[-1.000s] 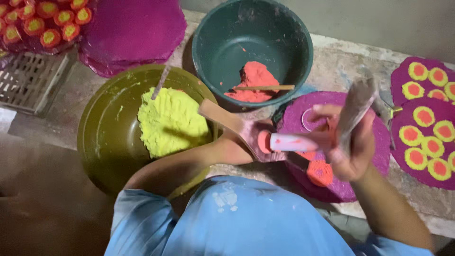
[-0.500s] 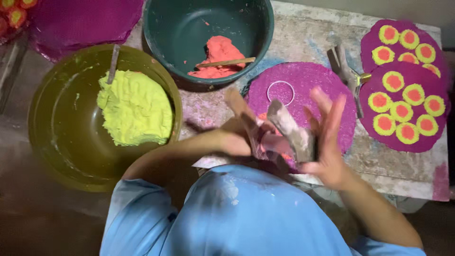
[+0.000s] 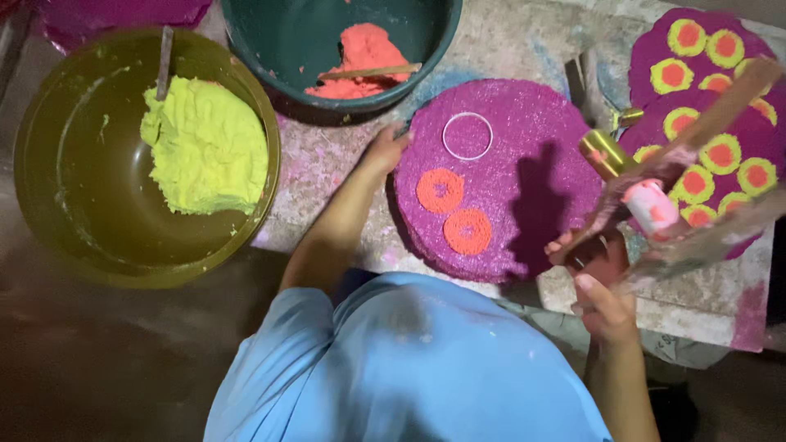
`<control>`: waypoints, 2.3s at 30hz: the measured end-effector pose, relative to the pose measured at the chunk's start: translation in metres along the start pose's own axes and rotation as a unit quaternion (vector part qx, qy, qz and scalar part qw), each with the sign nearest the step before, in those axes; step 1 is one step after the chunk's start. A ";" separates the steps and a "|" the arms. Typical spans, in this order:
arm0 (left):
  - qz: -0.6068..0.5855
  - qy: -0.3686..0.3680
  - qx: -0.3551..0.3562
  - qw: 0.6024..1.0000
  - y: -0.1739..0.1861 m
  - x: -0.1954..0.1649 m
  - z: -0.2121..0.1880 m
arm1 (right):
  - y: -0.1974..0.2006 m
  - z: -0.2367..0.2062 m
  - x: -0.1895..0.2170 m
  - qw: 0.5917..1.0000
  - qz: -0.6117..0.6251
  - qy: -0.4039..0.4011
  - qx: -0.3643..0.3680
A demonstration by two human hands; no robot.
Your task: The person scoops pink paste from a bowl into a wooden hand extruder press and squeezes the press to extrude ring-shaped paste pieces onto pink discs, building up flower decorations, refilling the press with more paste as it empties.
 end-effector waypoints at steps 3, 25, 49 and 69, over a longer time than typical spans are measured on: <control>-0.304 0.060 0.099 0.946 -0.014 0.020 -0.005 | 0.004 -0.007 0.000 0.999 0.000 0.031 -0.030; 0.384 -0.363 0.004 0.849 -0.005 0.000 -0.141 | -0.026 -0.024 -0.016 0.995 -0.011 0.014 -0.103; -0.544 -0.159 0.516 0.643 -0.037 -0.104 -0.073 | 0.000 0.063 0.045 0.839 -0.138 -0.475 0.227; -0.692 -0.163 0.456 0.536 -0.034 -0.053 -0.005 | -0.068 0.115 0.017 0.797 -0.343 -0.466 0.171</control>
Point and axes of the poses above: each hand's wrist, its own z-axis towards the middle knuckle, its own y-axis out of the back of the hand, x = y × z, the point moved 1 cm from there along z, towards the middle knuckle, and after that the axes turned 6 degrees about y, right-handed, at the moved point
